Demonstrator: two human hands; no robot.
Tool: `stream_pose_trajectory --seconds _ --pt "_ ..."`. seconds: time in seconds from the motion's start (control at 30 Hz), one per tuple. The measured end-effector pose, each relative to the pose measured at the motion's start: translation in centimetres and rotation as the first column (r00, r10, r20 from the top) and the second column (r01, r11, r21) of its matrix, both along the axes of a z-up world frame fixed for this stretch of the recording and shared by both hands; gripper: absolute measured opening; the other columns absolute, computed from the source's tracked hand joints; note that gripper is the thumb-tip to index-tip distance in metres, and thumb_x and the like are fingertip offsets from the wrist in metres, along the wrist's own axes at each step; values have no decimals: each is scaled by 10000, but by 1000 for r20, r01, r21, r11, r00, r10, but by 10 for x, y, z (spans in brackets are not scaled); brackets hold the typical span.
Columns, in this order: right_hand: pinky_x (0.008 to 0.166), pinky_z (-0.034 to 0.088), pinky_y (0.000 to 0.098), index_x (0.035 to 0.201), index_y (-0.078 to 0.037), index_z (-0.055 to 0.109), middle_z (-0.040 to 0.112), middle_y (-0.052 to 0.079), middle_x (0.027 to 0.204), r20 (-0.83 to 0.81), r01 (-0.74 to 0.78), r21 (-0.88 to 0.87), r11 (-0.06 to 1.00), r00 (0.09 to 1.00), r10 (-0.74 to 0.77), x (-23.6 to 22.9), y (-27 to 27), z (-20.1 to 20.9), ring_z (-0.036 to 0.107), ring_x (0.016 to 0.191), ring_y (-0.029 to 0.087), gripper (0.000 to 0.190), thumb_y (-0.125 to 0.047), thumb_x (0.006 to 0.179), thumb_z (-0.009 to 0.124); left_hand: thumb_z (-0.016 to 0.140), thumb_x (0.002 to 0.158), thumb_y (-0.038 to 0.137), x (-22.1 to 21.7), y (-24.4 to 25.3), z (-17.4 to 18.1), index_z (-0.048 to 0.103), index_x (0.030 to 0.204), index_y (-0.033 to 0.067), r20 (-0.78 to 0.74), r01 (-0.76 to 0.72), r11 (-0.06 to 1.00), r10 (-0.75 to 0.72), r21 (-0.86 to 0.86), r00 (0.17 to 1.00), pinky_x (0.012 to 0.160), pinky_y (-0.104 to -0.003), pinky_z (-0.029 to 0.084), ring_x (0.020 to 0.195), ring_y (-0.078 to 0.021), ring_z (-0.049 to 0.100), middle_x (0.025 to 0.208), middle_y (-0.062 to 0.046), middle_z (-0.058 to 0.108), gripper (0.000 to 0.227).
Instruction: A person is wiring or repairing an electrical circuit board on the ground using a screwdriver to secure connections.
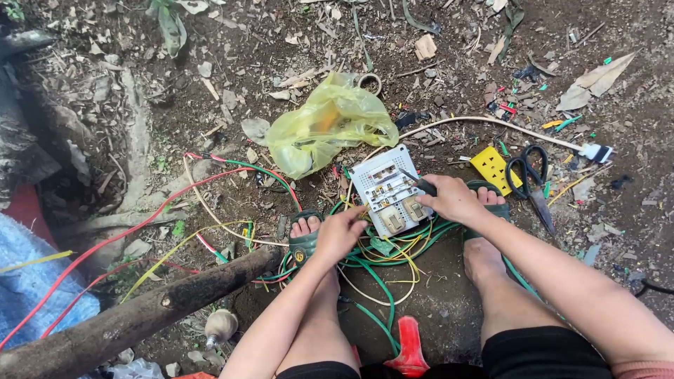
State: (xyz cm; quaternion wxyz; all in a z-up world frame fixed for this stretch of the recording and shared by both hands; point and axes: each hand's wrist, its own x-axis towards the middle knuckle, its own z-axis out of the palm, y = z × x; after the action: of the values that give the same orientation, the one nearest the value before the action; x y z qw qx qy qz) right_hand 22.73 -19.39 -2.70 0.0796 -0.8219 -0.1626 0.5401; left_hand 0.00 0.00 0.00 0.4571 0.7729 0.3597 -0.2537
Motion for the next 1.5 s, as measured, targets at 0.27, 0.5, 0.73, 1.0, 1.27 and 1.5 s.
stream_pose_trajectory --seconds 0.27,0.5,0.73,1.0,1.27,1.5 --pt "662 570 284 1374 -179 671 793 52 701 -210 -30 94 995 977 49 -20 17 65 772 666 179 530 -235 858 779 699 896 215 2 -13 15 623 1399 134 150 251 954 -227 -166 962 944 -534 531 1100 -413 679 1207 -146 727 514" --pt "842 587 473 1401 -198 659 788 181 1117 -99 -117 98 988 987 127 -22 -2 31 743 1052 399 519 -312 898 719 714 887 232 -12 -17 -12 617 1398 154 125 198 970 -181 -144 975 947 -546 536 1096 -387 687 1308 -126 674 526" --pt "811 478 380 1382 -364 642 748 54 1145 -18 183 47 982 983 -183 -29 -45 -72 715 1026 312 538 -467 863 738 689 933 253 43 -16 64 -90 1591 -67 -66 -187 691 198 -698 978 1215 -640 239 1485 -575 113 1641 -376 23 1069" --pt "804 528 393 1332 -222 715 745 200 1069 -104 425 240 873 905 -413 -8 0 24 690 1016 312 487 -285 855 787 730 899 193 39 -22 29 -108 1619 16 -33 -307 564 444 -767 896 1217 -645 145 1496 -579 -16 1637 -382 -93 1119" --pt "812 562 416 1300 -241 731 777 142 993 51 133 183 974 988 -144 0 -4 9 738 968 342 409 -395 921 728 705 894 350 27 -26 23 512 1503 110 102 358 933 -353 -37 930 1141 -482 410 1414 -372 472 1554 -173 473 683" --pt "863 575 451 1354 -226 685 788 145 1027 139 -23 122 992 990 6 26 19 71 739 1012 366 491 -360 884 737 485 1009 171 25 -36 27 418 1551 187 135 712 579 -804 396 579 1167 -582 286 1514 -366 270 1655 -73 315 545"
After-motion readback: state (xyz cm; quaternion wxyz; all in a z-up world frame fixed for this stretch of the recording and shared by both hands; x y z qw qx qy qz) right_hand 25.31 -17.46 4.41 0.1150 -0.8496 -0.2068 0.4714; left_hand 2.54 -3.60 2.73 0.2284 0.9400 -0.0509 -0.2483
